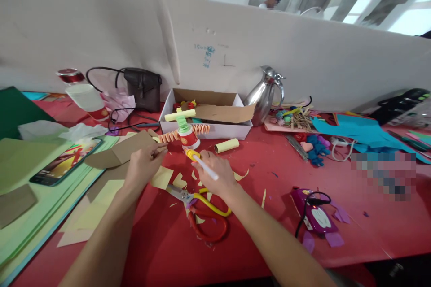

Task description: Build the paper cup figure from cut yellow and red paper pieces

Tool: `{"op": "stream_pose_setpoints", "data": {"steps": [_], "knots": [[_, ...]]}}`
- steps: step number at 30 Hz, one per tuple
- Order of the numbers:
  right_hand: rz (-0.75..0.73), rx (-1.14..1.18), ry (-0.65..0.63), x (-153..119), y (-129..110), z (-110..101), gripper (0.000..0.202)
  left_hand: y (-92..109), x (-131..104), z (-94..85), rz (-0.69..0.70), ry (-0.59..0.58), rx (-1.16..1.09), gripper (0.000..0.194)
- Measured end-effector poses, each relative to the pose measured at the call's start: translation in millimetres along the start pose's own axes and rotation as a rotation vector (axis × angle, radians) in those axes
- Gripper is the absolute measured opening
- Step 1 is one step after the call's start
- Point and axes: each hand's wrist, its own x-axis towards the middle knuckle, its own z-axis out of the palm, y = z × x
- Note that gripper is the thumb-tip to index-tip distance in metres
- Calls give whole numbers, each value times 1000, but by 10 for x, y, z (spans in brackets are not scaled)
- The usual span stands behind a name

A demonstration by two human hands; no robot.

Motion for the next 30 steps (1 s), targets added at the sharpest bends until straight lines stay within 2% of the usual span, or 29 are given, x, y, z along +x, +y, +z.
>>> {"op": "stream_pose_setpoints", "data": {"steps": [5, 8, 10, 12, 14, 16, 17, 19, 20, 22, 25, 27, 28, 30], "knots": [[-23, 49, 46, 10, -6, -13, 27, -4, -7, -3, -10, 5, 0, 38], [0, 57, 15, 30, -15, -26, 28, -16, 3, 6, -22, 4, -33, 38], [12, 138, -6, 6, 53, -41, 27, -28, 20, 17, -23, 14, -56, 38], [56, 294, 18, -50, 221, -67, 30, -38, 37, 31, -45, 4, -92, 43], [205, 485, 83, -119, 485, -97, 37, -35, 44, 42, -95, -54, -229, 54], [426, 651, 143, -183, 804, -126, 46, -13, 30, 50, -152, -174, -485, 64], [530, 699, 183, -211, 964, -140, 44, 6, 15, 56, -175, -247, -613, 65], [722, 616, 147, -263, 1250, -169, 39, 53, -26, 81, -204, -379, -776, 60], [766, 569, 138, -290, 1360, -186, 37, 77, -49, 106, -216, -415, -812, 57], [821, 465, 137, -347, 1490, -225, 31, 115, -86, 187, -245, -394, -832, 51], [767, 226, 242, -391, 1421, -272, 15, 126, -95, 359, -277, -211, -796, 31], [552, 32, 325, -327, 1221, -264, 15, 100, -60, 462, -257, -109, -738, 25], [409, 51, 327, -255, 1096, -240, 19, 82, -32, 499, -243, -78, -716, 24], [175, 264, 282, -43, 840, -150, 34, 45, 32, 542, -226, -46, -688, 23]]}}
